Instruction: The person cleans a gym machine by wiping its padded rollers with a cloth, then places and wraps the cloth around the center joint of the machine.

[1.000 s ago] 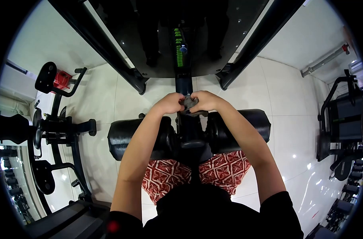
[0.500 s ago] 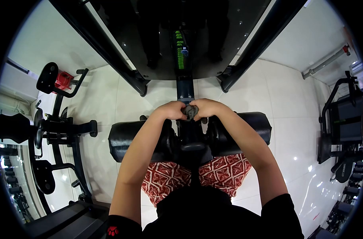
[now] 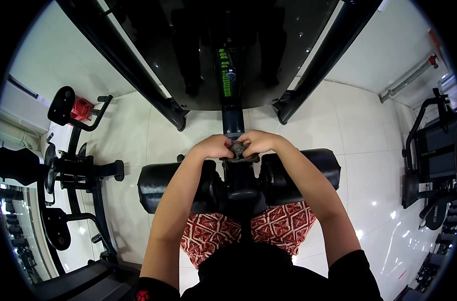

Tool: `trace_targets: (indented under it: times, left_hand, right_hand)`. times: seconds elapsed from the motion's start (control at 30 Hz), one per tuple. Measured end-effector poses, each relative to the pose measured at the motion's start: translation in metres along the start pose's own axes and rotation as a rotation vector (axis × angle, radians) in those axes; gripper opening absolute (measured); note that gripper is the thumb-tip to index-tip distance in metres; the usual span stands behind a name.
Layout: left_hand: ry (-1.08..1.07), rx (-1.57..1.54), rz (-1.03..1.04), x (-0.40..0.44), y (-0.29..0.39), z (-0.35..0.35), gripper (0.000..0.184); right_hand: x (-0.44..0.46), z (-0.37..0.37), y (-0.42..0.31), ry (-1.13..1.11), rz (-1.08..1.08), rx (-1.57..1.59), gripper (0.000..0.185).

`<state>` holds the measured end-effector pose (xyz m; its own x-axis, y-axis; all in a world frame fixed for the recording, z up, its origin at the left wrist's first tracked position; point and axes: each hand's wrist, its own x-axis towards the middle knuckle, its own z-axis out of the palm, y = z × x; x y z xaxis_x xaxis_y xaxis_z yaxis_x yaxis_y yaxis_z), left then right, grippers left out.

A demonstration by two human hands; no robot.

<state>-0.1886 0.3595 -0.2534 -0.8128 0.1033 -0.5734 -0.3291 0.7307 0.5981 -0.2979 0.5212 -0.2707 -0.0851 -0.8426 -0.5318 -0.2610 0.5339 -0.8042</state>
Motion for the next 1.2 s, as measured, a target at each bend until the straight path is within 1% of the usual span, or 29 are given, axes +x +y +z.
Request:
trace_targets:
  times: [0.03, 0.07, 0.13, 0.17, 0.2, 0.23, 0.27, 0.33, 0.37, 0.4, 0.47, 0.5, 0.57, 0.6, 0.67, 0.73, 0.8, 0.83, 0.9, 1.0, 1.03, 1.1, 1.13, 1.2]
  left_hand:
    - [0.003, 0.002, -0.002, 0.0, -0.001, -0.001, 0.037]
    - [0.046, -0.049, 0.013, 0.001, -0.002, -0.001, 0.036]
    - [0.093, -0.099, 0.024, 0.0, -0.002, -0.002, 0.034]
    - [0.152, -0.126, 0.035, -0.001, -0.001, -0.002, 0.034]
    - [0.209, -0.153, 0.047, -0.001, 0.0, -0.002, 0.034]
    - [0.21, -0.123, 0.062, 0.002, -0.004, 0.0, 0.032]
    - [0.211, -0.123, 0.061, 0.004, -0.007, 0.004, 0.032]
    - [0.028, -0.052, 0.03, 0.003, -0.005, 0.007, 0.03]
    - [0.043, -0.017, 0.016, -0.001, -0.001, 0.002, 0.029]
    - [0.044, -0.016, 0.015, -0.001, 0.0, -0.001, 0.029]
    - [0.064, -0.049, 0.014, -0.001, -0.002, -0.006, 0.028]
    - [0.065, -0.049, 0.015, 0.0, -0.002, -0.006, 0.028]
    - [0.144, -0.158, 0.022, 0.003, -0.006, -0.002, 0.028]
    - [0.145, -0.158, 0.022, 0.005, -0.009, 0.001, 0.028]
    - [0.032, -0.023, 0.028, 0.005, -0.006, 0.004, 0.027]
    - [0.047, -0.03, 0.014, 0.001, -0.004, 0.002, 0.027]
    - [0.055, -0.058, 0.021, -0.002, -0.002, -0.002, 0.025]
    - [0.054, -0.058, 0.021, -0.002, -0.001, -0.004, 0.025]
    - [0.091, -0.106, 0.0, -0.002, 0.0, -0.005, 0.026]
    - [0.031, -0.11, 0.026, 0.009, -0.01, 0.007, 0.028]
    - [0.033, -0.11, 0.026, 0.009, -0.01, 0.007, 0.028]
    - [-0.048, -0.195, -0.051, 0.01, -0.008, 0.008, 0.03]
    - [-0.048, -0.194, -0.052, 0.008, -0.004, 0.008, 0.03]
    - [-0.002, -0.22, -0.222, 0.003, 0.003, 0.007, 0.03]
  right_hand:
    - [0.001, 0.0, -0.003, 0.06, -0.03, 0.012, 0.05]
    - [-0.001, 0.0, -0.004, 0.057, -0.034, 0.01, 0.05]
    - [-0.006, 0.0, -0.01, 0.197, -0.01, 0.006, 0.048]
    - [-0.005, -0.001, -0.009, 0.194, -0.014, 0.004, 0.048]
    - [-0.003, -0.001, -0.006, 0.157, -0.035, 0.08, 0.051]
    - [-0.002, -0.001, -0.005, 0.119, -0.055, 0.158, 0.054]
    - [-0.001, -0.001, -0.003, 0.119, -0.056, 0.157, 0.054]
    - [0.001, -0.001, -0.001, -0.02, -0.018, -0.041, 0.053]
    - [0.001, -0.001, 0.001, 0.029, -0.009, -0.018, 0.051]
    - [0.002, -0.002, 0.003, 0.029, -0.01, -0.019, 0.051]
    - [0.002, -0.004, 0.004, 0.103, -0.051, 0.072, 0.049]
    - [0.002, -0.004, 0.004, 0.103, -0.051, 0.071, 0.049]
    - [0.0, -0.004, 0.002, 0.145, -0.066, 0.171, 0.051]
    - [0.001, -0.003, 0.003, 0.145, -0.066, 0.17, 0.051]
    - [0.002, -0.001, 0.0, 0.005, -0.008, -0.033, 0.049]
    - [-0.003, -0.003, -0.002, 0.041, 0.011, -0.027, 0.049]
    - [-0.006, -0.005, -0.004, 0.027, 0.059, 0.114, 0.05]
    - [-0.005, -0.005, -0.004, 0.027, 0.059, 0.115, 0.05]
    - [-0.004, -0.004, -0.002, 0.118, -0.005, 0.068, 0.049]
    - [0.009, -0.001, 0.014, 0.055, 0.03, -0.02, 0.05]
    - [0.004, -0.001, 0.006, 0.055, 0.029, -0.021, 0.05]
    - [-0.01, 0.0, -0.017, 0.009, 0.197, 0.008, 0.045]
    - [-0.007, 0.0, -0.014, 0.009, 0.196, 0.008, 0.045]
    - [0.002, -0.002, -0.007, 0.026, 0.253, -0.29, 0.039]
